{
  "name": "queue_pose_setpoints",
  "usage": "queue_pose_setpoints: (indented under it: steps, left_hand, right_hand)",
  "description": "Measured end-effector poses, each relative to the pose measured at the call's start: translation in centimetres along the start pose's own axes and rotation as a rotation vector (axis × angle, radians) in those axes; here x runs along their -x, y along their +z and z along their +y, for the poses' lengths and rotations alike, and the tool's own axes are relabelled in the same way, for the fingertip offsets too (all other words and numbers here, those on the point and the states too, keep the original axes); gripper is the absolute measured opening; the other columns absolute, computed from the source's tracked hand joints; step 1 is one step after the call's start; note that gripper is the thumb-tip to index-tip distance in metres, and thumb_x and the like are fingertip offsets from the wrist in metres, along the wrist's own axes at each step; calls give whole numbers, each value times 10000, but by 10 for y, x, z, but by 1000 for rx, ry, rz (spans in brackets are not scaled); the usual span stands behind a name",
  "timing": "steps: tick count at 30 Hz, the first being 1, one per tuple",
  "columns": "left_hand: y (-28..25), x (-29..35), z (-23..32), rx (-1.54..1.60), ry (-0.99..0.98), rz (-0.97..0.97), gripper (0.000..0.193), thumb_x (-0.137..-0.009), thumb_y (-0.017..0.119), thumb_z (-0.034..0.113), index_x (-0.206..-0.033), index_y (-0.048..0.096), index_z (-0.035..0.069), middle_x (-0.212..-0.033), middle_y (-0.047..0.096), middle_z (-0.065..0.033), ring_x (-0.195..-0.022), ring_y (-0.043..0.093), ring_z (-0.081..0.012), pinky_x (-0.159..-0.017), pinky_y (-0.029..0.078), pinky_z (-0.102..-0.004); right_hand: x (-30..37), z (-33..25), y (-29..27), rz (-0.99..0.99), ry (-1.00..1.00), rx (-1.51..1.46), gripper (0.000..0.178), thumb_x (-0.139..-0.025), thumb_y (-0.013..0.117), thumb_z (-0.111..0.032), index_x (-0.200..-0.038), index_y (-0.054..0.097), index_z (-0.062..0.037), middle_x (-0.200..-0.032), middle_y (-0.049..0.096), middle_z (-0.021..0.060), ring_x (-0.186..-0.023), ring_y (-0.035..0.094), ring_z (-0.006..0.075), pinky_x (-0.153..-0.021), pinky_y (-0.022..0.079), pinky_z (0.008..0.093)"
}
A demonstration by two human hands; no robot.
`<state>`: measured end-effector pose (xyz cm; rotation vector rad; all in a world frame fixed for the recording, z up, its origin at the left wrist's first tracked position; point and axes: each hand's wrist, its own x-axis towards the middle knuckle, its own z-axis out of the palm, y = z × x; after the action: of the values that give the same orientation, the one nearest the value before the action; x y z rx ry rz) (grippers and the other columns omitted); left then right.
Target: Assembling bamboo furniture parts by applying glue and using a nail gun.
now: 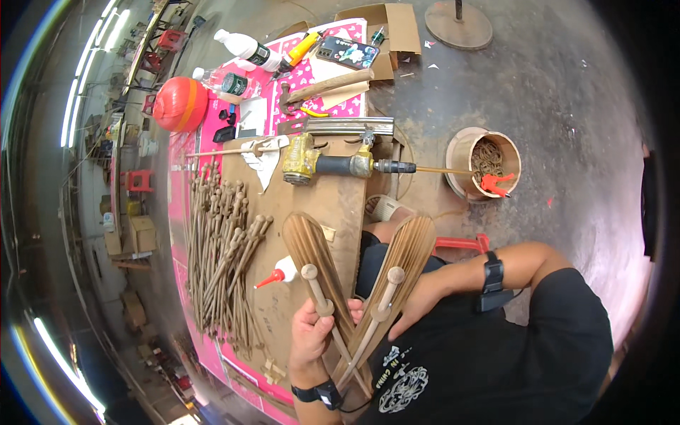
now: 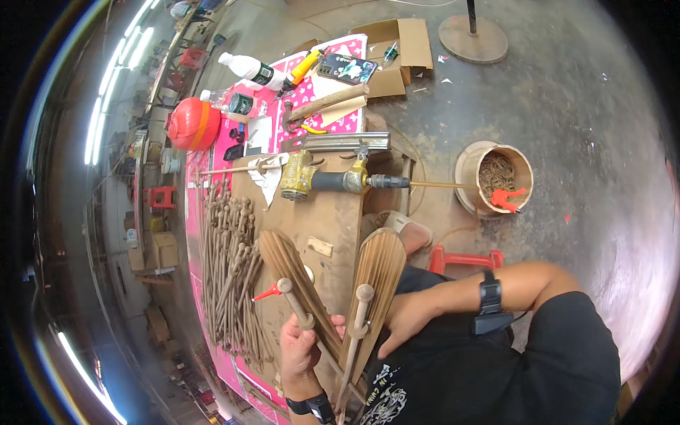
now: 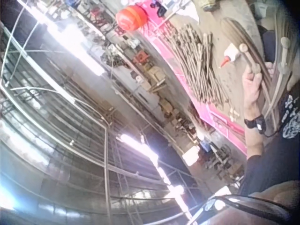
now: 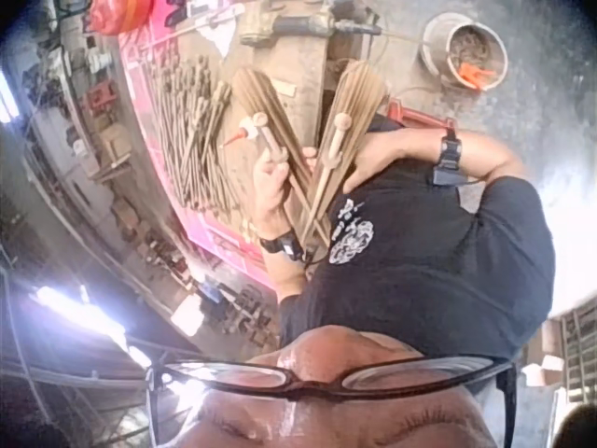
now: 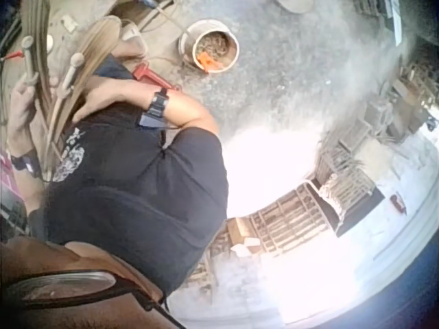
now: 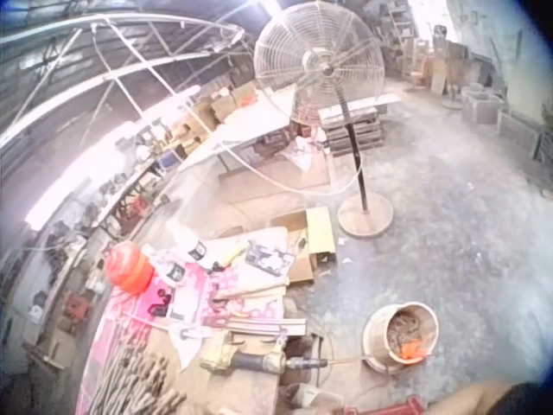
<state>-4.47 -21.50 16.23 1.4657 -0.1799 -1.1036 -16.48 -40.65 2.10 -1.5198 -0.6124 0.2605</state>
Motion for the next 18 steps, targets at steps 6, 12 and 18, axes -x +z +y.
queue_pose_setpoints:
  steps: [6,12,18]
  left_hand:
    - [-6,-3,3,87,64,-68,522,-989,722,283,-1312,524,-76,-1213,679,-337,-1018,735,-375,-924,605,-493]
    - [5,3,18,1,221,146,605,-959,755,350,-1318,518,-76,-1134,713,-311,-961,747,-368,-843,627,-475]
    - [-63,18,12,19,216,217,617,-981,705,307,-1449,482,-29,-1272,659,-204,-979,702,-294,-842,585,-416]
  right_hand:
    - [116,38,-39,878,221,-115,240,-959,674,-72,-1189,668,1,-1061,743,75,-939,683,104,-823,564,287]
    - [212,119,-114,1850,481,341,136,-1002,626,-105,-1092,680,-18,-986,724,92,-920,680,159,-835,545,309]
    - [276,246,-140,1585,1065,450,230,-933,622,-156,-1081,726,-13,-1101,718,238,-1071,680,396,-955,530,454]
